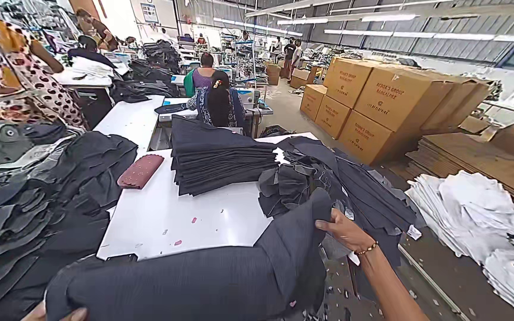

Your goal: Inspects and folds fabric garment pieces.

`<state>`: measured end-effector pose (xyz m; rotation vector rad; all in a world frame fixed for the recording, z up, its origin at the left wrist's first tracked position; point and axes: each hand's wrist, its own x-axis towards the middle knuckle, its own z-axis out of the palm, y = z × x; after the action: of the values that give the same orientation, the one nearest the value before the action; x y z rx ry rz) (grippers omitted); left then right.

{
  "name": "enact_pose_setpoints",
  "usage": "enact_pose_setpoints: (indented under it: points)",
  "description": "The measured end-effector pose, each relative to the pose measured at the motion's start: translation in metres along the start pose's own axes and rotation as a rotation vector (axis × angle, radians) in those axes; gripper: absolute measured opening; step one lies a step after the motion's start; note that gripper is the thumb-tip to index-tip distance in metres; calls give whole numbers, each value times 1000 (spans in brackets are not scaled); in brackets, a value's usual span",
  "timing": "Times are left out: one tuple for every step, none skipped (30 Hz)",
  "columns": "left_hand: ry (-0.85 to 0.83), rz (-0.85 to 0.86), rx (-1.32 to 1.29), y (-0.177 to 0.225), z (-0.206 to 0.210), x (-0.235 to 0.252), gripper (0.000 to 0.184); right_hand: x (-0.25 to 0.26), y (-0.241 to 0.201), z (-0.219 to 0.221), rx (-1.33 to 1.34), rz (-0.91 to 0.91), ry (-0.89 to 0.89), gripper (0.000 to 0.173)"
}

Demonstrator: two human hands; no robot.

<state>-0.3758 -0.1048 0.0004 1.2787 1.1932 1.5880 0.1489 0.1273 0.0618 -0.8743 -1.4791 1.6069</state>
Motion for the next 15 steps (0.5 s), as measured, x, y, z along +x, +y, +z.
enact_pose_setpoints:
  points:
    - [78,22,106,16,7,11,31,5,-13,8,-97,10,49,25]
    - [158,38,208,25,9,22,26,11,-25,13,-155,-4,116,18]
    - [254,41,294,29,7,32,19,17,-38,15,-169,-39,191,12]
    - [339,47,384,30,2,43,20,23,-49,14,-169,-65,266,8]
    - [399,51,486,28,-5,58,34,32,-58,11,-190,-72,321,11]
    - [449,41,580,25,-11,74,47,41,-64,7,-240,-75,350,17]
    - [492,25,631,24,-14,91,51,50,-68,4,-306,-86,359,28]
    - [535,11,630,30,-12,108,50,58,-72,1,-343,-112,365,38]
    - [566,13,612,38,-9,123,49,64,-80,1,-350,-144,382,45]
    - [589,32,568,46,-9,136,49,65,-92,2,-347,-191,387,51]
    - [590,78,527,53,-16,146,50,61,-107,6,-352,-245,385,56]
    - [582,130,471,62,-21,153,49,53,-122,8,-352,-300,384,58]
    - [567,176,394,74,-23,157,45,43,-133,10,-336,-365,384,54]
    - [556,207,293,90,-18,156,39,34,-141,9,-305,-438,382,47]
    - [554,228,204,107,-8,152,35,23,-146,5,-296,-490,363,39]
